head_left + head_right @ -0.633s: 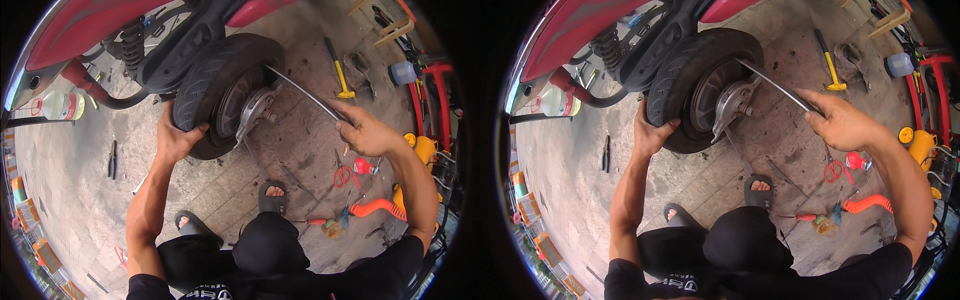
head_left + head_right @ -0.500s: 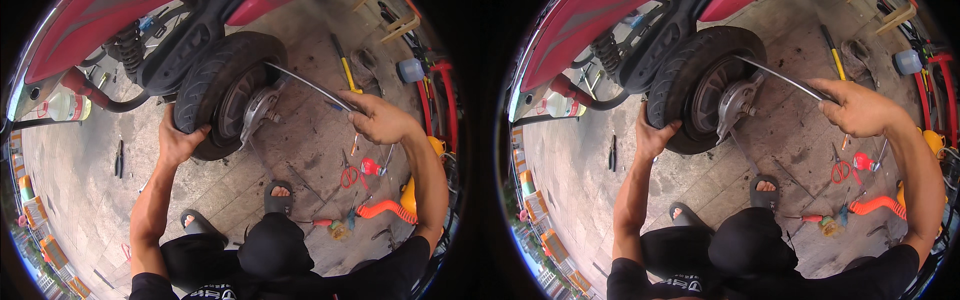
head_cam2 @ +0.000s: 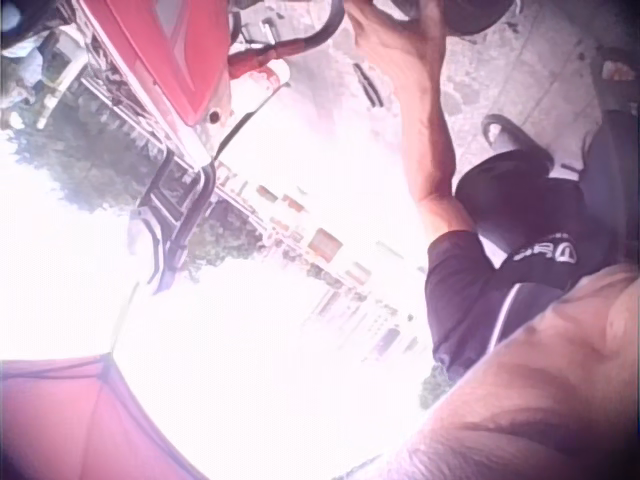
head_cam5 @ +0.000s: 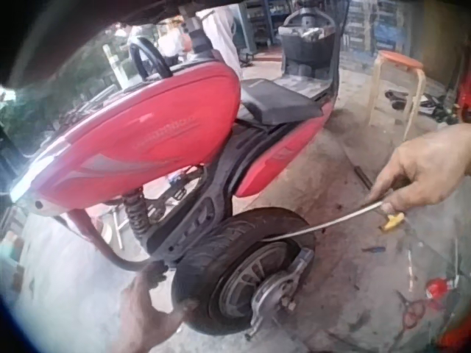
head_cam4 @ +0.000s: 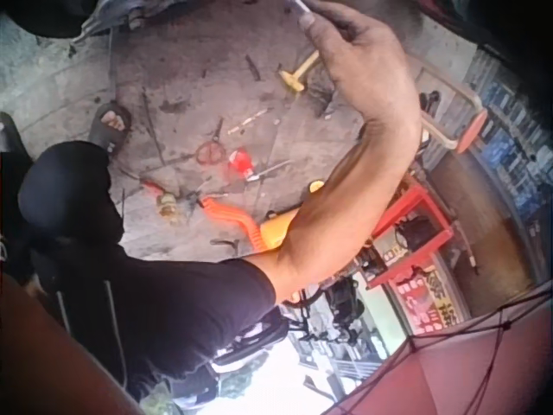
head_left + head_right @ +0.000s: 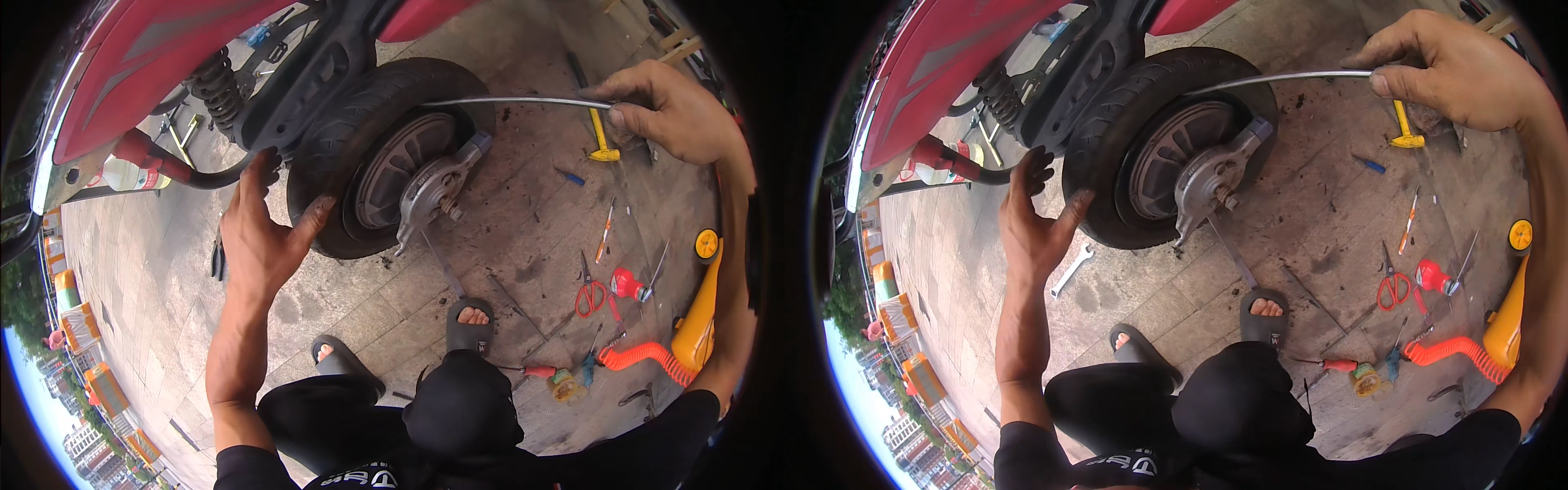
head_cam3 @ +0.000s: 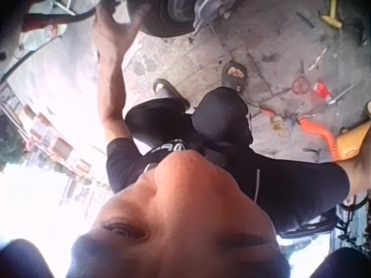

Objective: The person removes a tire from a scooter wheel, places a new tire onto the rim, and secures it using a tire lever. The person then reassembles the wheel components and mounts the wheel back onto the scooter.

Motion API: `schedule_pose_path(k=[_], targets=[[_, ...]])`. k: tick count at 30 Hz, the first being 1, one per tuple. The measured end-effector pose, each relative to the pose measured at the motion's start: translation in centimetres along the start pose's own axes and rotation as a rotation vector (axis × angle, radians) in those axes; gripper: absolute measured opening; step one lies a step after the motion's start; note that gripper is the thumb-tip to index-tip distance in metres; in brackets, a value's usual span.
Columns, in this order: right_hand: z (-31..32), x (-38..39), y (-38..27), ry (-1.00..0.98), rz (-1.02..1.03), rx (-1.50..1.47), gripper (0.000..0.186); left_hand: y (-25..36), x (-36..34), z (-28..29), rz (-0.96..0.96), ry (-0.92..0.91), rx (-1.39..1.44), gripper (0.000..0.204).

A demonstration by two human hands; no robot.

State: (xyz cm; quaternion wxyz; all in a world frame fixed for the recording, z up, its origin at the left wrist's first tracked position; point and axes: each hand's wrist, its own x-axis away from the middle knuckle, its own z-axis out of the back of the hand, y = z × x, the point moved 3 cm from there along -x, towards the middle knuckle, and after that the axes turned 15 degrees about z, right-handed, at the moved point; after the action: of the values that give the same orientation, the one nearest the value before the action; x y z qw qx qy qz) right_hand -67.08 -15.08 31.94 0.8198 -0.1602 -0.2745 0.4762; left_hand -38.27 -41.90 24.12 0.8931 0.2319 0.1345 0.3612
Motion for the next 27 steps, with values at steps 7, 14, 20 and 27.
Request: schedule_pose_path(k=[7, 14, 20, 27], targets=[[-1.5, 1.0, 1.5, 0.008, 0.232, 0.018, 0.030, 9.7, -9.2, -6.7, -0.482, -0.164, -0.428, 0.067], [-3.3, 3.4, 3.6, 0.053, 0.442, 0.011, 0.035, 9.9, -7.3, -6.1, -0.183, -0.446, -0.419, 0.063], [-5.1, 4.9, 3.9, 0.137, 0.546, 0.036, 0.039, 10.1, -8.1, -5.8, -0.005, -0.635, -0.404, 0.075], [-12.2, 0.9, 10.2, 0.140, 0.470, -0.314, 0.025, 7.7, -7.5, -5.4, 0.109, -0.656, -0.266, 0.072]])
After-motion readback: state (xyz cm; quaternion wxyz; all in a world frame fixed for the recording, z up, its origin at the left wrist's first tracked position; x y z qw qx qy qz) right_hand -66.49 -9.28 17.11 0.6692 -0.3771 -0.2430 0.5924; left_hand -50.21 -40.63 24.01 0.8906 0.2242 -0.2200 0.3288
